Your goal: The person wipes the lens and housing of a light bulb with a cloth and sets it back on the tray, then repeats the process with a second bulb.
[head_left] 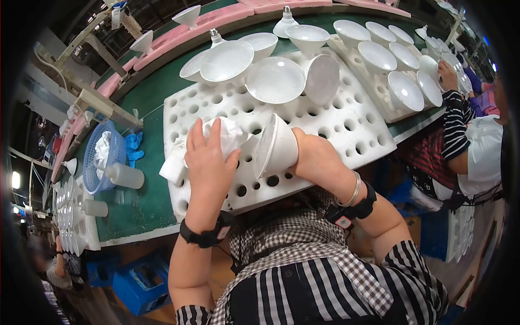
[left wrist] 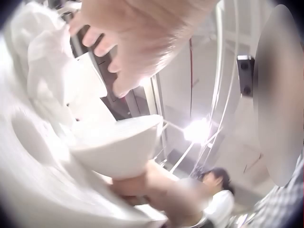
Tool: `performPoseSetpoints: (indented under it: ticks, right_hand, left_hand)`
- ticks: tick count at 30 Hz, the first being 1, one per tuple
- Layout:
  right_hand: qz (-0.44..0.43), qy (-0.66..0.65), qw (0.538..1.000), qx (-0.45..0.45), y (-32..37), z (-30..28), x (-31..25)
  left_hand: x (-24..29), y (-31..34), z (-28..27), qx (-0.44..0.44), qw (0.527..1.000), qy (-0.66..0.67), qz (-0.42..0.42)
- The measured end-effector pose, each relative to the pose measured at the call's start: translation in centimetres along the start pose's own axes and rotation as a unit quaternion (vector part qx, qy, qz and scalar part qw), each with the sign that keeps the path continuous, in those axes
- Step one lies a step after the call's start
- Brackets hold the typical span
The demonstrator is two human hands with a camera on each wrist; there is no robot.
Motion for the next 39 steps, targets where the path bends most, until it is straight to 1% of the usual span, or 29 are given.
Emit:
performPoseSetpoints:
  ticks: [1,2,3,4,5,6,7,8,10,11,12,13,15,16,17,19,20,21,23,25,27,28,29,31,32,34,35,37,39]
  right_hand:
    - [-0.004,0.001,1.0,0.0,0.0,0.0,-0.1]
    - [-0.001,0.008,1.0,0.001,0.2,0.0,-0.2]
    - [0.005,0.015,1.0,0.002,0.3,0.0,-0.2]
    - [0.005,0.015,1.0,0.003,0.3,0.0,-0.3]
    - [0.008,0.015,1.0,0.004,0.3,0.0,-0.4]
    - [0.011,0.014,1.0,0.004,0.3,0.1,-0.4]
    - [0.014,0.013,1.0,0.005,0.4,0.3,-0.3]
    - [0.017,0.008,1.0,0.015,0.4,0.6,-0.1]
    - [0.013,0.004,1.0,0.019,0.5,1.0,0.0]
    - [-0.021,-0.001,0.999,0.025,0.8,0.9,0.2]
    - [-0.055,-0.007,0.998,0.031,0.9,0.9,0.2]
    - [-0.056,-0.008,0.998,0.029,0.7,1.1,0.3]
    - [-0.032,-0.047,0.998,0.028,0.2,1.0,0.3]
    - [-0.023,-0.09,0.996,0.004,0.4,0.3,0.1]
    - [-0.017,-0.09,0.996,0.007,0.2,0.6,1.1]
    - [-0.142,-0.04,0.987,0.06,-0.4,1.5,2.7]
    - [-0.077,-0.06,0.995,0.038,-0.7,0.8,1.6]
    - [-0.075,-0.06,0.995,0.041,-0.7,0.6,1.3]
    - [-0.03,0.01,0.999,-0.034,-1.0,0.6,1.1]
    - [-0.018,-0.007,0.999,-0.041,-1.0,0.0,0.4]
    - [0.053,-0.012,0.997,-0.063,-1.1,-0.1,0.4]
    - [0.052,-0.012,0.997,-0.062,-0.9,-0.1,0.3]
    - [0.037,-0.011,0.998,-0.05,-0.7,-0.2,0.2]
    - [0.022,-0.01,0.999,-0.038,-0.4,-0.3,-0.2]
    - [0.033,-0.002,0.998,-0.047,-0.4,-0.4,-0.5]
    - [0.043,0.009,0.998,-0.053,-0.5,-0.4,-0.6]
    - [0.048,0.013,0.997,-0.052,-0.5,0.0,-0.2]
    - [0.05,0.018,0.997,-0.054,-0.6,0.6,0.7]
    - [-0.05,0.011,0.996,-0.075,-0.7,0.9,1.0]
  left_hand:
    - [-0.2,-0.1,0.1,0.003,1.0,-0.002,-0.002]
    - [-0.6,-0.3,0.5,-0.089,0.995,0.046,-0.011]
    - [-1.0,-0.3,0.9,-0.183,0.979,0.094,-0.017]
    - [-1.5,-0.2,1.4,-0.119,0.987,0.105,0.018]
    - [-1.2,-0.6,0.9,-0.12,0.987,0.106,0.02]
    - [-0.6,-1.4,-0.7,-0.029,0.984,0.175,0.029]
    - [0.0,-2.3,-2.4,0.061,0.968,0.242,0.038]
    - [1.3,-3.2,-3.8,0.067,0.948,0.305,0.057]
    - [4.6,-4.5,-5.0,0.045,0.925,0.345,0.149]
    - [6.2,-4.3,-4.1,-0.014,0.901,0.409,0.144]
    - [7.0,-4.2,-3.3,-0.022,0.911,0.373,0.176]
    - [7.3,-4.0,-2.7,-0.033,0.917,0.337,0.209]
    - [6.8,-3.5,-2.3,-0.019,0.916,0.334,0.224]
    - [6.6,-3.2,-2.2,-0.001,0.913,0.331,0.238]
    - [6.3,-2.5,-2.4,-0.004,0.911,0.335,0.242]
    - [5.7,-0.1,-3.3,-0.01,0.922,0.301,0.244]
    - [5.5,1.1,-3.4,0.002,0.928,0.29,0.235]
    - [5.2,2.4,-3.4,0.001,0.926,0.292,0.238]
    - [4.3,4.6,-3.3,0.007,0.934,0.287,0.212]
    - [3.2,6.4,-2.8,-0.002,0.934,0.292,0.204]
    - [1.8,7.5,-2.3,-0.044,0.951,0.26,0.161]
    - [1.1,7.7,-2.3,-0.058,0.953,0.265,0.136]
    - [0.5,7.7,-2.4,-0.057,0.953,0.265,0.136]
    - [-1.0,7.4,-2.4,0.01,0.967,0.253,0.005]
    - [-1.0,6.8,-2.8,0.011,0.967,0.253,0.006]
    - [-1.1,5.0,-4.2,0.104,0.947,0.297,-0.059]
    - [-0.8,4.5,-4.2,0.106,0.947,0.298,-0.06]
    - [1.3,4.0,-4.1,0.065,0.91,0.408,0.023]
    - [5.2,3.3,-4.6,-0.022,0.938,0.316,0.137]
Point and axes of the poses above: each hand's wrist, its own y-axis away from the middle knuckle, its own z-axis out of the palm, x = y × z, the point moved 2 cm from there along -y, towards the middle knuckle, and after that the axes turned 2 degrees about -y, right-handed, at the moved point
